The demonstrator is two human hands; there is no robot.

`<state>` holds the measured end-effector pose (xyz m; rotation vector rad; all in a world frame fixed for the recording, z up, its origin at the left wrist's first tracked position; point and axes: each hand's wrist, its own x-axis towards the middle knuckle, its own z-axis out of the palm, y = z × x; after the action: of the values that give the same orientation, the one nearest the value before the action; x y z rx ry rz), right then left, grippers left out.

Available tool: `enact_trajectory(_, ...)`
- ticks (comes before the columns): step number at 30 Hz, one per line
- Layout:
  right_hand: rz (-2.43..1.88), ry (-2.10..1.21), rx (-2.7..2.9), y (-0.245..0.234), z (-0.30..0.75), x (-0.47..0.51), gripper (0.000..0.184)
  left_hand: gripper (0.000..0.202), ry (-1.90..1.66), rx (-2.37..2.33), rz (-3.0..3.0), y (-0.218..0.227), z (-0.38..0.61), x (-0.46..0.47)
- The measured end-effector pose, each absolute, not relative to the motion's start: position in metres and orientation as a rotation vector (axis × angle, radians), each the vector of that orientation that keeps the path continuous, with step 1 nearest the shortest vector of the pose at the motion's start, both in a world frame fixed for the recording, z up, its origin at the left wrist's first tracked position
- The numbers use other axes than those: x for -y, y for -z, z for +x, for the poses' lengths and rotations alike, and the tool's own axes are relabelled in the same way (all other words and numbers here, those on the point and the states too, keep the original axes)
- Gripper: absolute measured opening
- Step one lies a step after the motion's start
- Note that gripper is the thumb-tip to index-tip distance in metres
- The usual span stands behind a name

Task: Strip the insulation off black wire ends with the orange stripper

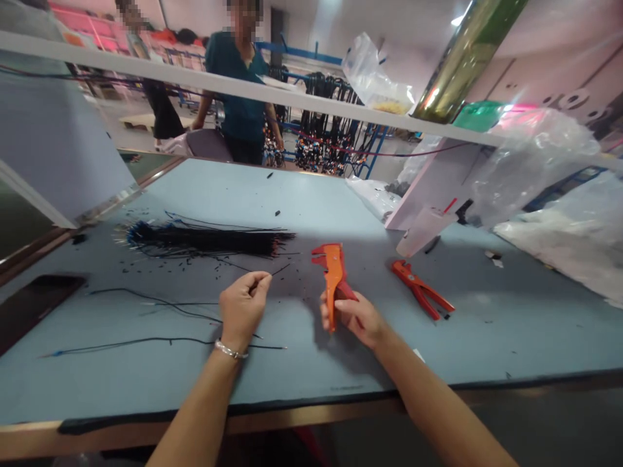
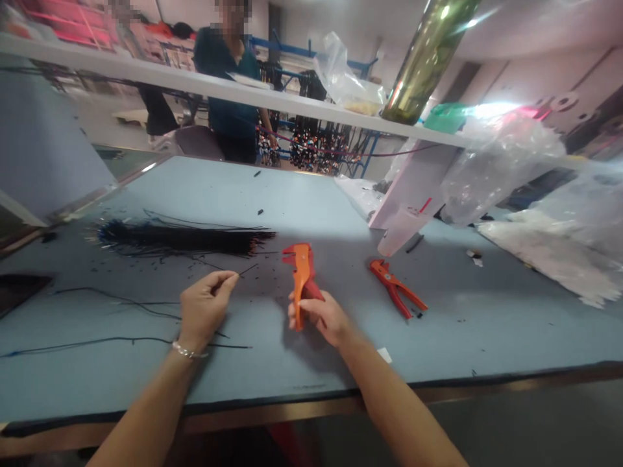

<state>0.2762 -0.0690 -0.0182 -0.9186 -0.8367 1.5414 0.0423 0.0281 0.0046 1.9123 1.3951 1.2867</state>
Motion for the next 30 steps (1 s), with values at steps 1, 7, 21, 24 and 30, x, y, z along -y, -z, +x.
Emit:
enact_trajectory(1, -0.914, -1.546, 0.910, 0.019, 0.270, 0.070, 0.035, 0.024, -1.287, -1.391, 1.916, -0.005, 0.044, -0.026)
enact_trajectory(7, -0.952, -1.452, 1.053, 0.012, 0.253, 0.072, 0.040, 0.023, -1.319, -1.365, 1.962, -0.009, 0.046, -0.016)
enact_trajectory(21, -1.020, -1.467, 1.061, 0.010, 0.239, 0.071, 0.035, 0.020, -1.470, -1.161, 2.329, -0.011, 0.054, -0.005)
enact_trajectory(24, -1.013, -1.467, 1.015, 0.012, 0.235, 0.070, 0.038, 0.020, -1.477, -1.127, 2.394, -0.011, 0.056, -0.005)
enact_trajectory(30, -0.997, -1.460, 1.017, 0.014, 0.235, 0.070, 0.037, 0.019, -1.462, -1.047, 2.435, -0.008, 0.057, -0.006)
